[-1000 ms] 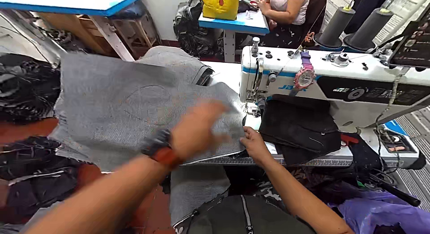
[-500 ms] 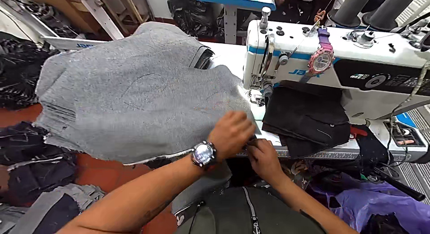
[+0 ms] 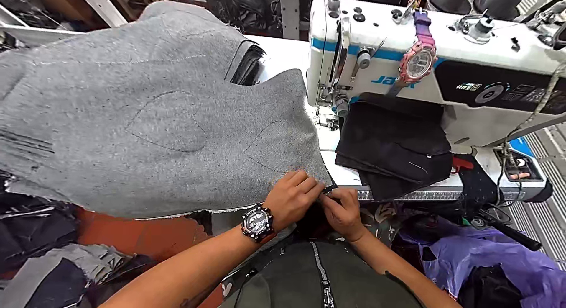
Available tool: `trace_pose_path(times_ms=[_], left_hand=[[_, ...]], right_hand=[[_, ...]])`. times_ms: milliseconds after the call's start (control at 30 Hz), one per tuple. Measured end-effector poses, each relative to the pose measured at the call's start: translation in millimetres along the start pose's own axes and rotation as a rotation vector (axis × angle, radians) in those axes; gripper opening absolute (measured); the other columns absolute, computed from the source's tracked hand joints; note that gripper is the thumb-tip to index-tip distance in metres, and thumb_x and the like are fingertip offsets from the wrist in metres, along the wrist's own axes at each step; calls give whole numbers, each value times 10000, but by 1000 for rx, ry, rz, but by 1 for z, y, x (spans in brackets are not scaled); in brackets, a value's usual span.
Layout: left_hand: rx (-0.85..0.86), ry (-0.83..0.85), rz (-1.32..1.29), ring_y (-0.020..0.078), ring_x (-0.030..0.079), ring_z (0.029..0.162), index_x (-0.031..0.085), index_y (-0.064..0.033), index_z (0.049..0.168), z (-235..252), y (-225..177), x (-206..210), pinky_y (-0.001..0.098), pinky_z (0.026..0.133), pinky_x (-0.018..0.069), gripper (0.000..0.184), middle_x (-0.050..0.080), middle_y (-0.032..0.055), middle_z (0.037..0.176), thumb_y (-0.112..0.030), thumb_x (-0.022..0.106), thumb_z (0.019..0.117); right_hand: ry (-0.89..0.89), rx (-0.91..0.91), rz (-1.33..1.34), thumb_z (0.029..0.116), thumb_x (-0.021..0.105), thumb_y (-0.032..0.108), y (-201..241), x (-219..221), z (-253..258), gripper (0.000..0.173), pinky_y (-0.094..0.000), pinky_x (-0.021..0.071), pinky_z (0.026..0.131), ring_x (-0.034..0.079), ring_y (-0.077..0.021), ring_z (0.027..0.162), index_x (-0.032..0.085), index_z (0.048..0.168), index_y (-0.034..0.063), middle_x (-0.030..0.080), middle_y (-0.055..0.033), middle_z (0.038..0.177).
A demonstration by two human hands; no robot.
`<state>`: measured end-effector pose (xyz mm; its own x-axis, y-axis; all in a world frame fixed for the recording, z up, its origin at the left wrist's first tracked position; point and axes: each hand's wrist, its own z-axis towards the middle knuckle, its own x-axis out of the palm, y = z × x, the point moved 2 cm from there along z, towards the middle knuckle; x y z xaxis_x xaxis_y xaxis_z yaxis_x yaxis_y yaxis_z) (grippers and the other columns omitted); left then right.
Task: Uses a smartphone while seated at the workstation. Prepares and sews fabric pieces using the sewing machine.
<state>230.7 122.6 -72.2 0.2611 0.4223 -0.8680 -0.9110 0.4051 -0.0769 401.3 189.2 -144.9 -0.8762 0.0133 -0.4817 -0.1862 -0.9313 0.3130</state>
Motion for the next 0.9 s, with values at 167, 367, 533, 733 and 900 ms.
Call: trace_pose_path(times_ms=[167, 367, 533, 733, 900], left_hand=[[1, -14, -1, 306, 686, 859, 761, -42, 1133, 1, -4, 4, 428, 741, 558, 277, 729, 121, 950, -33, 536, 971], [-105, 66, 67, 344, 697, 1032, 708, 2, 1242, -3, -20, 6, 462, 888, 572, 330, 724, 172, 1097, -86, 543, 969], [-111, 34, 132, 341, 705, 971, 706, 17, 1229, -5, -22, 9, 432, 851, 588, 306, 723, 185, 1086, -62, 546, 980], [-248, 98, -81, 303, 704, 823, 750, -52, 1012, 17, -1, -6, 454, 692, 596, 205, 692, 126, 876, -185, 594, 1009], [-146, 441, -2, 342, 581, 1306, 719, -80, 1159, 59, 38, -30, 548, 1075, 454, 322, 699, 132, 1239, -290, 490, 1074]], right_hand=[[-8, 1, -6, 934, 714, 154, -2, 0, -1, 88, -343, 490, 905, 603, -210, 958, 785, 972, 118, 641, -72, 933], [24, 27, 27, 919, 718, 151, -1, -6, 3, 80, -324, 502, 893, 612, -200, 952, 788, 926, 112, 660, -68, 929], [183, 137, 119, 873, 771, 141, -9, -31, 30, 234, -289, 580, 895, 670, -187, 997, 731, 1073, 28, 671, -120, 1046], [323, -53, 47, 971, 660, 86, -26, -25, 60, 124, -349, 565, 875, 676, -241, 947, 770, 1013, 50, 711, -107, 966], [416, -168, 74, 943, 600, -11, -11, -25, 66, 151, -375, 563, 840, 670, -258, 903, 746, 947, 26, 701, -112, 926]])
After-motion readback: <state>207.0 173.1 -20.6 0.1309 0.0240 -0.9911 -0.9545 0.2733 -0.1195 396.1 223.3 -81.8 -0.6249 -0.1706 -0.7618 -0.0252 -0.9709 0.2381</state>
